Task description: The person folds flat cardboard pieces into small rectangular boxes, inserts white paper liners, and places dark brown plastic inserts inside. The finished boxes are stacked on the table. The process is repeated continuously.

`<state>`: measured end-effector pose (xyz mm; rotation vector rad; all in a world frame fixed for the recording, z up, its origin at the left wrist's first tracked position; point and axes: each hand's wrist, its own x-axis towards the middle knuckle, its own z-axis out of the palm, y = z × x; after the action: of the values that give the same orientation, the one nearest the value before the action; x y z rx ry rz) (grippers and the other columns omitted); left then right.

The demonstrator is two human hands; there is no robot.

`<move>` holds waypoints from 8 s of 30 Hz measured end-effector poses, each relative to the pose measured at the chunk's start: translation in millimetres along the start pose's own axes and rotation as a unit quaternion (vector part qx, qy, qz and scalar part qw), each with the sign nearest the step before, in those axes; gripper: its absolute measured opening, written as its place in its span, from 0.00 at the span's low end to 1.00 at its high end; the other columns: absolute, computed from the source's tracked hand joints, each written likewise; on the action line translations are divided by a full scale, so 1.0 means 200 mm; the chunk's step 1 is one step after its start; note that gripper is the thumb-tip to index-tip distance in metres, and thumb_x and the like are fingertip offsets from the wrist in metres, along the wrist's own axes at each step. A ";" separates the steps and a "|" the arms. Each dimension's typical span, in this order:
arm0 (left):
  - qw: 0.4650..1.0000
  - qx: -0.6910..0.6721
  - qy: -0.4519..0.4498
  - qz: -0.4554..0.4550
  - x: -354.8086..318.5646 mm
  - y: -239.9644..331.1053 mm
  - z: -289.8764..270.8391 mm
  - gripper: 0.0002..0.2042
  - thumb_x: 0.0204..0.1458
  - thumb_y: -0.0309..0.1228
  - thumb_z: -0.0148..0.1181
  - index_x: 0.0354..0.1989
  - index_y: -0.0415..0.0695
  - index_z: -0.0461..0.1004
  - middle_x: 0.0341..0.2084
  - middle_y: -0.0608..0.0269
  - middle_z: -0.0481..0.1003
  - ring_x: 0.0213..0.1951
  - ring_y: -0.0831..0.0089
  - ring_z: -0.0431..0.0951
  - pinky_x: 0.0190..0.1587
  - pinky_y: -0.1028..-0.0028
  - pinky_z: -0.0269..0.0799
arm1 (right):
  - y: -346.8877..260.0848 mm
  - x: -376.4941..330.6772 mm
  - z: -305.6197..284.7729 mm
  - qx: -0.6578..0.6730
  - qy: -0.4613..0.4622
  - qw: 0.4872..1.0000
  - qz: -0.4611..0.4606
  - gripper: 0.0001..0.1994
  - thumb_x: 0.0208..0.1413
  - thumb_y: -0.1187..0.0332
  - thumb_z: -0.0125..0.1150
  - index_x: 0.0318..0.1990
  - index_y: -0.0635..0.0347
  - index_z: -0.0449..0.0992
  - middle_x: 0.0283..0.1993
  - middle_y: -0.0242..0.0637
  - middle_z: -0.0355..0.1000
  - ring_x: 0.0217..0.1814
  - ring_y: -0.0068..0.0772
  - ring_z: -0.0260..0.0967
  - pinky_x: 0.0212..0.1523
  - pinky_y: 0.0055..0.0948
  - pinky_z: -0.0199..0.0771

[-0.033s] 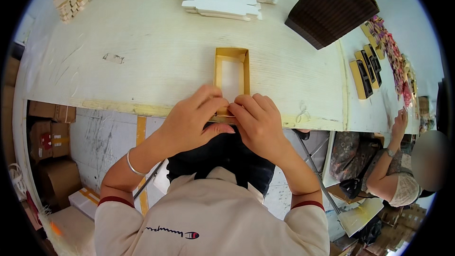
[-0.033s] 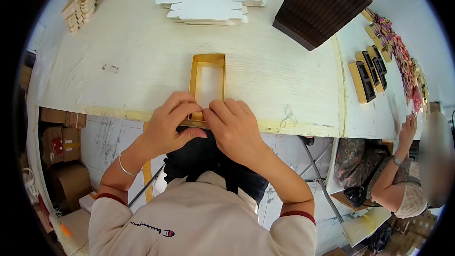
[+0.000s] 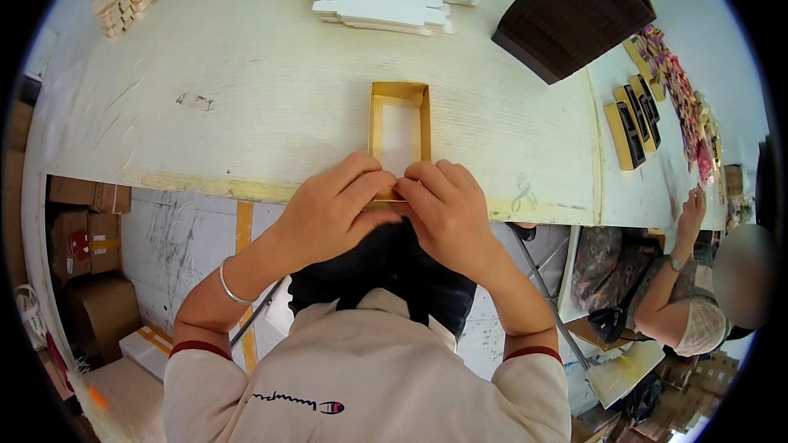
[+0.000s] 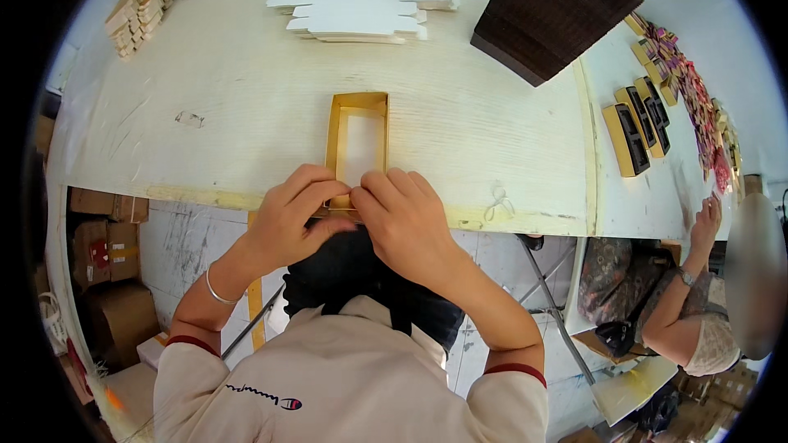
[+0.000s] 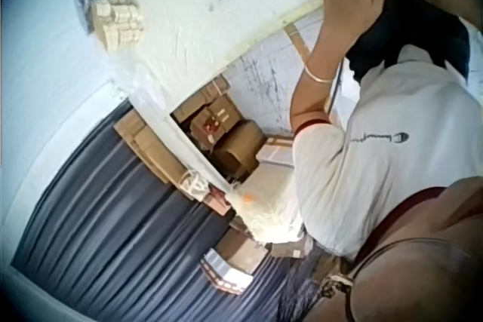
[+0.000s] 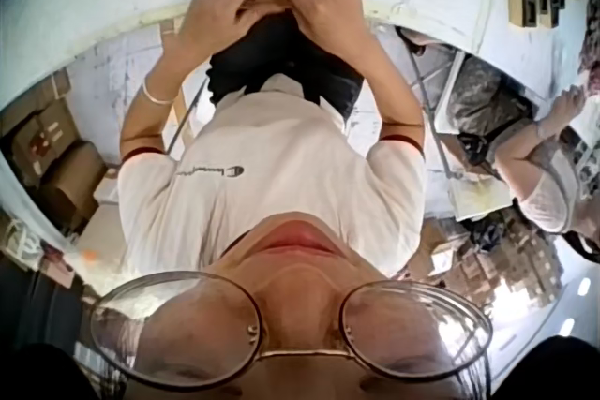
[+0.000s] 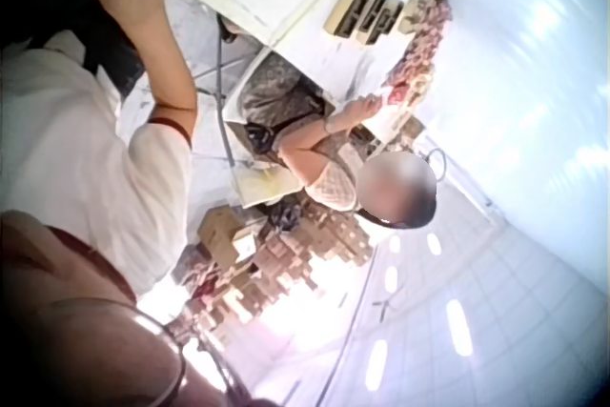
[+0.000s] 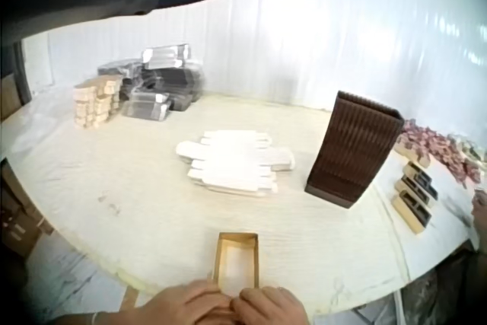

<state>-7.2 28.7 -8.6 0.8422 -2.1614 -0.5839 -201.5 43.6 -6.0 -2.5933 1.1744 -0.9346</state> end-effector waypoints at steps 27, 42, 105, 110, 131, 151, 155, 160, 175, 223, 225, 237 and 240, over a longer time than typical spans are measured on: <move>0.975 0.218 -0.029 0.004 0.04 0.08 0.02 0.07 0.39 0.25 0.66 0.25 0.40 0.73 0.28 0.61 0.63 0.30 0.62 0.68 0.29 0.68 0.66 | -0.03 0.08 -0.09 0.001 -0.153 0.986 0.060 0.07 0.44 0.78 0.60 0.30 0.62 0.69 0.32 0.40 0.64 0.33 0.44 0.69 0.31 0.38 0.69; 0.971 0.230 -0.056 -0.034 0.05 0.10 -0.02 0.22 0.38 0.44 0.72 0.33 0.40 0.71 0.40 0.55 0.69 0.38 0.57 0.70 0.37 0.64 0.69 | 0.41 0.45 -0.23 0.042 -0.327 0.917 0.223 0.13 0.50 0.76 0.55 0.44 0.66 0.70 0.35 0.43 0.71 0.32 0.38 0.67 0.34 0.33 0.69; 0.983 -0.036 -0.121 -0.130 0.21 -0.03 -0.05 0.40 0.39 0.35 0.73 0.62 0.47 0.58 0.49 0.53 0.70 0.51 0.55 0.71 0.52 0.65 0.67 | 0.22 0.18 -0.37 0.267 -0.117 0.887 0.358 0.17 0.61 0.56 0.56 0.42 0.64 0.69 0.33 0.35 0.71 0.35 0.25 0.69 0.36 0.24 0.71; 0.981 -0.011 -0.155 -0.114 0.22 -0.06 -0.09 0.37 0.38 0.34 0.73 0.58 0.46 0.61 0.47 0.56 0.70 0.49 0.57 0.73 0.50 0.65 0.69 | 0.21 0.11 -0.49 0.089 -0.053 0.994 0.035 0.30 0.51 0.54 0.64 0.58 0.59 0.67 0.55 0.51 0.61 0.52 0.50 0.64 0.50 0.36 0.69; 0.982 0.101 -0.162 0.013 0.23 -0.13 -0.06 0.40 0.40 0.39 0.71 0.65 0.50 0.60 0.64 0.53 0.56 0.61 0.51 0.60 0.60 0.60 0.63 | 0.16 0.03 -0.47 0.011 -0.141 0.989 -0.034 0.22 0.45 0.66 0.68 0.49 0.63 0.75 0.45 0.46 0.68 0.40 0.44 0.70 0.40 0.34 0.73; 0.951 0.254 -0.158 0.083 0.22 -0.04 0.03 0.42 0.41 0.49 0.66 0.65 0.46 0.59 0.65 0.52 0.56 0.67 0.53 0.54 0.67 0.49 0.47 | 0.00 -0.19 -0.16 -0.211 -0.080 0.974 0.032 0.40 0.47 0.41 0.56 0.59 0.67 0.65 0.65 0.61 0.54 0.68 0.57 0.53 0.61 0.47 0.61; 0.967 0.188 -0.163 0.059 0.24 -0.04 0.02 0.42 0.41 0.46 0.67 0.65 0.43 0.58 0.65 0.52 0.57 0.66 0.52 0.55 0.67 0.52 0.47 | 0.01 -0.15 -0.11 -0.099 -0.013 0.993 0.061 0.34 0.45 0.55 0.67 0.56 0.70 0.67 0.64 0.64 0.54 0.66 0.61 0.55 0.60 0.47 0.63; 0.997 0.016 -0.071 -0.013 0.23 -0.07 -0.07 0.43 0.41 0.41 0.70 0.66 0.42 0.56 0.63 0.51 0.59 0.65 0.52 0.57 0.66 0.57 0.52 | 0.06 -0.12 -0.07 0.048 0.044 0.989 0.135 0.24 0.45 0.68 0.69 0.51 0.68 0.72 0.61 0.63 0.58 0.59 0.63 0.62 0.56 0.44 0.67; 0.997 -0.024 0.010 0.071 0.26 0.15 -0.15 0.35 0.45 0.51 0.67 0.58 0.41 0.67 0.58 0.48 0.65 0.60 0.46 0.63 0.64 0.53 0.53 | 0.14 -0.26 -0.41 -0.024 0.110 0.985 0.132 0.21 0.44 0.72 0.69 0.49 0.63 0.75 0.57 0.54 0.64 0.51 0.52 0.70 0.49 0.38 0.72; 0.952 0.182 -0.221 -0.107 0.88 -0.53 -0.40 0.22 0.43 0.30 0.70 0.48 0.39 0.75 0.45 0.55 0.77 0.47 0.64 0.75 0.52 0.67 0.70 | 0.60 0.21 -0.25 0.098 0.262 0.959 0.052 0.05 0.52 0.82 0.57 0.36 0.68 0.75 0.30 0.40 0.73 0.23 0.30 0.66 0.23 0.24 0.67; 0.952 0.158 -0.229 -0.130 0.91 -0.51 -0.40 0.21 0.42 0.29 0.70 0.47 0.39 0.76 0.44 0.57 0.78 0.47 0.66 0.75 0.50 0.66 0.71 | 0.60 0.20 -0.26 0.093 0.255 0.961 0.058 0.05 0.52 0.81 0.57 0.36 0.67 0.75 0.30 0.41 0.74 0.23 0.30 0.66 0.24 0.24 0.68; 0.880 0.421 0.025 0.217 0.60 -0.03 -0.40 0.13 0.42 0.19 0.55 0.39 0.39 0.76 0.33 0.57 0.78 0.35 0.61 0.78 0.36 0.67 0.75 | 0.60 0.21 -0.30 0.101 0.352 0.930 0.000 0.11 0.52 0.81 0.58 0.44 0.66 0.74 0.28 0.36 0.69 0.26 0.27 0.64 0.29 0.22 0.66; 0.920 0.331 -0.078 0.194 0.27 0.14 -0.28 0.13 0.40 0.20 0.58 0.37 0.40 0.77 0.32 0.57 0.78 0.33 0.63 0.78 0.34 0.69 0.76 | 0.60 0.20 -0.35 0.121 0.407 0.905 -0.025 0.12 0.54 0.79 0.58 0.47 0.67 0.74 0.33 0.35 0.71 0.31 0.24 0.67 0.33 0.22 0.68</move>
<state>-3.2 1.6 68.1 0.6730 -2.6219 0.3201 -298.8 -58.4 25.3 -2.0558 1.0163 -2.1393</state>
